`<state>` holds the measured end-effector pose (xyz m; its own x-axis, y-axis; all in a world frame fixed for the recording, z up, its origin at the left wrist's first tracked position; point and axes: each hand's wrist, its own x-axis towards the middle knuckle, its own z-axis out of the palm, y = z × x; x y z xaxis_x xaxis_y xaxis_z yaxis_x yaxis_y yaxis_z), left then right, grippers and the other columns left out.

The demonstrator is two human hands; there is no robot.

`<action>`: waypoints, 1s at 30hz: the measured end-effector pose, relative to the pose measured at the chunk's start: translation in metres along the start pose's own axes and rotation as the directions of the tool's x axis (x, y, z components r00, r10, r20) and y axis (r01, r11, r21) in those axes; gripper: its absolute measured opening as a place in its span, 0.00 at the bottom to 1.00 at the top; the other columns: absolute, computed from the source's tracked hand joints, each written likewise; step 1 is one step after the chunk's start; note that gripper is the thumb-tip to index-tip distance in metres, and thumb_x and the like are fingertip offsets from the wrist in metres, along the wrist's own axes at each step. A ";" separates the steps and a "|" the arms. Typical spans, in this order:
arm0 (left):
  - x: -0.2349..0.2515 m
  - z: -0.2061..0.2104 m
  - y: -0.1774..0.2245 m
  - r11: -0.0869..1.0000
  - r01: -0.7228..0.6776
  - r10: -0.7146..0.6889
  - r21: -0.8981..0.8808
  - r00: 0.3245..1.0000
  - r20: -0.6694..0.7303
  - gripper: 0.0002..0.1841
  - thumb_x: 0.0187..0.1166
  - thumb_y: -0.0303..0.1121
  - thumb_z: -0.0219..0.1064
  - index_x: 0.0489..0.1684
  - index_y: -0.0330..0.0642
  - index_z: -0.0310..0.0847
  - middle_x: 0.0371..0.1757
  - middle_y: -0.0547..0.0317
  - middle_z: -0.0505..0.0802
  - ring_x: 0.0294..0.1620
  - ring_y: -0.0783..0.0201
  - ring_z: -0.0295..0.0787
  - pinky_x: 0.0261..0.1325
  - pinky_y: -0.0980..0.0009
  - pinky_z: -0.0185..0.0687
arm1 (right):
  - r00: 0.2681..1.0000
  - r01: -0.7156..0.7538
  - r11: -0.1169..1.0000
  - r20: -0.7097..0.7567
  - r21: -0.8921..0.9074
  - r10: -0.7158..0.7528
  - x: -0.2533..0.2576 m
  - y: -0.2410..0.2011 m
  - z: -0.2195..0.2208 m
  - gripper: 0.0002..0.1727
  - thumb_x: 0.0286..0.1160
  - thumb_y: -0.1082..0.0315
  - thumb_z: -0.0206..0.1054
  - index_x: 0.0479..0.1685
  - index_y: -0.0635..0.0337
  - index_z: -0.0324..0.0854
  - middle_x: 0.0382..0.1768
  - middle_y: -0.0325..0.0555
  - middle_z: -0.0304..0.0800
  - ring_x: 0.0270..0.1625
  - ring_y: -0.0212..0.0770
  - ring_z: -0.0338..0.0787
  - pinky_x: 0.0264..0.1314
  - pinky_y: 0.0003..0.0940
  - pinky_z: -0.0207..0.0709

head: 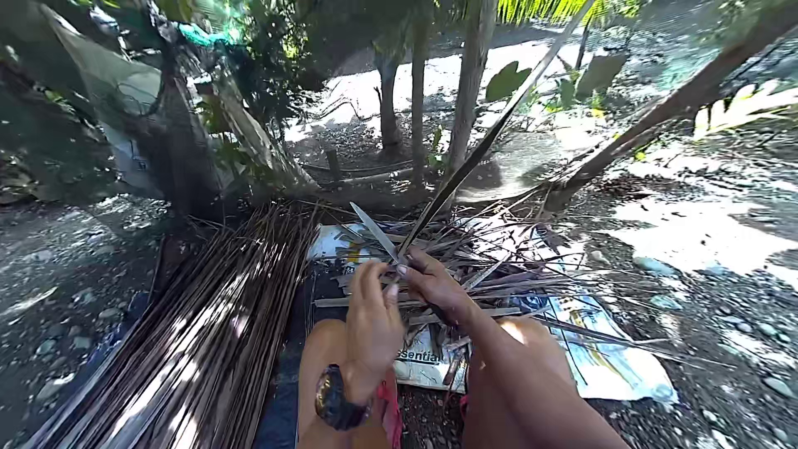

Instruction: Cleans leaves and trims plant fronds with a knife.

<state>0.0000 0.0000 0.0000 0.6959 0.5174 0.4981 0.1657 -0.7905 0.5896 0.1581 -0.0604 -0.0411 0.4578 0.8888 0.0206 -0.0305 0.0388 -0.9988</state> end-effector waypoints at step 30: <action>0.040 0.041 -0.047 0.788 0.490 -0.315 -0.372 0.841 0.441 0.14 0.91 0.27 0.48 0.58 0.28 0.78 0.29 0.61 0.83 0.24 0.74 0.77 0.31 0.75 0.78 | 0.980 -0.199 0.980 0.002 -0.021 0.199 -0.008 -0.005 0.001 0.29 0.80 0.74 0.64 0.81 0.64 0.65 0.36 0.47 0.86 0.20 0.30 0.75 0.24 0.29 0.73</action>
<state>0.0485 0.0446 -0.0344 0.8406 0.5396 -0.0472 0.2119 -0.2473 0.9455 0.1534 -0.0674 -0.0361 0.4404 0.8799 -0.1782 -0.1022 -0.1481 -0.9837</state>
